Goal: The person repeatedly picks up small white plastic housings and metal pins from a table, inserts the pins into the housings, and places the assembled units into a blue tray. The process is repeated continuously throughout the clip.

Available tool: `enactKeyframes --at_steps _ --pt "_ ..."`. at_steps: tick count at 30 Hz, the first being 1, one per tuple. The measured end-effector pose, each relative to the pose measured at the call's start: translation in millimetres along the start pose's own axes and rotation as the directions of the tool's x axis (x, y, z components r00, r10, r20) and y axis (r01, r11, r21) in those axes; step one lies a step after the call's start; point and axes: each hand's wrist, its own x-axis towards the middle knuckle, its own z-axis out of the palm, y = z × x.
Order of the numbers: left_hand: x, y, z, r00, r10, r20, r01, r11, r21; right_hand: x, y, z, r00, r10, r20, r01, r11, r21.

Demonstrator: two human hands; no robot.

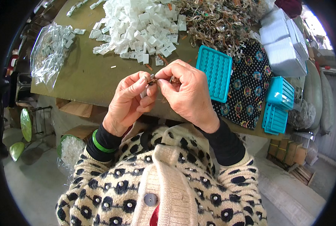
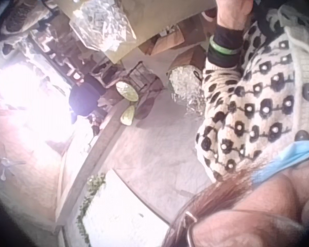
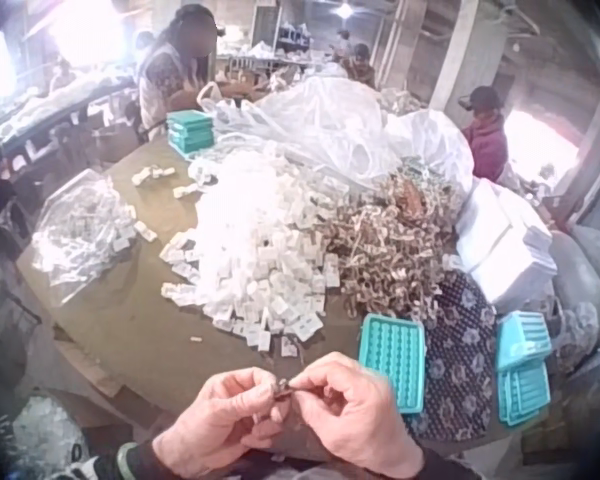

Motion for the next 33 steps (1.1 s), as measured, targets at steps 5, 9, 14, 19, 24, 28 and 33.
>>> enactKeyframes --at_steps 5,9,14,19,24,28,33 --pt "1.3 -3.8 -4.1 0.999 -0.013 0.053 0.017 0.997 -0.071 0.8 0.4 0.5 0.989 0.138 0.046 -0.143 0.974 0.175" --pt "0.6 -5.1 -2.0 0.999 -0.017 0.049 0.02 0.998 -0.062 -1.9 4.6 0.9 0.972 0.221 0.084 -0.236 0.902 0.361" --pt "-6.0 -4.3 5.0 0.999 -0.033 0.001 0.033 0.999 0.026 -3.6 4.7 1.4 0.903 0.374 0.213 -0.398 0.539 0.742" --pt "-7.6 1.7 9.6 0.999 0.007 0.049 0.002 0.984 -0.175 -6.3 -2.3 10.3 0.991 0.104 0.089 -0.135 0.867 0.479" --pt "-20.8 19.4 15.2 0.973 0.127 -0.191 -0.063 0.948 0.311 -6.3 -2.9 10.3 0.954 -0.295 0.051 0.291 0.954 0.073" --pt "-11.0 51.6 -1.3 0.661 0.747 -0.069 -0.075 0.157 0.985 -14.4 -2.6 5.1 0.984 0.119 0.129 -0.168 0.857 0.487" --pt "17.1 91.7 -48.0 0.613 0.693 0.378 0.177 -0.588 0.79 -17.7 1.8 2.3 0.957 0.221 0.188 -0.29 0.726 0.624"
